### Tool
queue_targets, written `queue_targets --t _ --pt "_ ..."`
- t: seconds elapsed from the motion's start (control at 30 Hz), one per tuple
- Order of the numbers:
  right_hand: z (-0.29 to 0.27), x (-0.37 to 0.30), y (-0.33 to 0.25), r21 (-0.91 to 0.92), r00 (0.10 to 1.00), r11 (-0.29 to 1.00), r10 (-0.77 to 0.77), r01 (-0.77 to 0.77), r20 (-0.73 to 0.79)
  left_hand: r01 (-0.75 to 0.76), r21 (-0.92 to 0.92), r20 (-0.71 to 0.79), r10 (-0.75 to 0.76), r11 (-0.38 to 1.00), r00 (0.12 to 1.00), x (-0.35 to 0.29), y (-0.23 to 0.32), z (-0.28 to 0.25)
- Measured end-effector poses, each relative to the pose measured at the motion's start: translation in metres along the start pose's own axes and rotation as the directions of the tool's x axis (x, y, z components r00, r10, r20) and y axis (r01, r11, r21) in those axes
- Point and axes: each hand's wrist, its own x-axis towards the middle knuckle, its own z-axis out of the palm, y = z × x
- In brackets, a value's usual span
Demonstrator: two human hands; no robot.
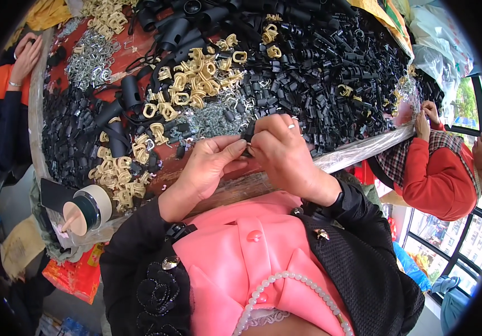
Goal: The person assembles components by hand, picking up a black plastic housing and a tan clip, fitting the clip into the housing, and then inserting a small metal pin into the assembly.
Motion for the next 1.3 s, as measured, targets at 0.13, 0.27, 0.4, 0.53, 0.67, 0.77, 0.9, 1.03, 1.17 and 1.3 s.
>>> queue_targets --t 0.13,0.27,0.4,0.53,0.67,0.77,0.9,1.03,1.17,1.3 --pt "0.004 -0.003 0.015 0.413 0.973 0.882 0.216 -0.228 0.077 -0.076 -0.020 0.052 0.076 0.997 0.996 -0.002 0.000 0.002" --pt "0.016 -0.006 0.025 0.657 0.851 0.547 0.402 -0.519 0.338 -0.113 0.032 0.085 0.110 0.993 0.990 -0.003 0.005 0.004" --pt "0.026 0.000 0.032 0.679 0.867 0.539 0.320 -0.498 0.382 -0.117 0.074 0.015 0.116 0.990 0.993 -0.006 0.008 -0.001" --pt "0.015 0.016 0.040 0.719 0.915 0.567 0.217 -0.401 0.340 -0.128 0.107 -0.013 0.130 0.986 0.991 -0.012 0.019 0.001" --pt "0.008 0.049 0.061 0.361 0.985 0.920 0.116 -0.154 0.125 -0.171 0.098 -0.023 0.174 0.980 0.984 -0.011 0.023 -0.003" --pt "0.019 0.062 0.079 -0.207 0.995 0.975 -0.096 0.086 -0.036 -0.147 0.074 -0.033 0.150 0.986 0.988 -0.010 0.019 -0.006" --pt "0.029 0.063 0.086 -0.280 0.995 0.956 -0.101 0.091 -0.022 -0.163 0.041 -0.036 0.164 0.986 0.986 -0.013 0.018 -0.007" --pt "0.005 0.037 0.078 0.438 0.890 0.776 0.368 -0.454 0.270 -0.184 0.022 0.022 0.184 0.983 0.983 -0.009 0.025 -0.007" --pt "-0.007 0.007 0.058 0.750 0.696 0.014 0.385 -0.661 0.606 -0.242 -0.037 0.187 0.245 0.969 0.951 0.000 0.017 0.003" --pt "0.005 -0.003 0.047 0.715 0.688 -0.262 0.203 -0.648 0.697 -0.184 -0.008 0.254 0.180 0.983 0.950 0.002 0.014 0.008"
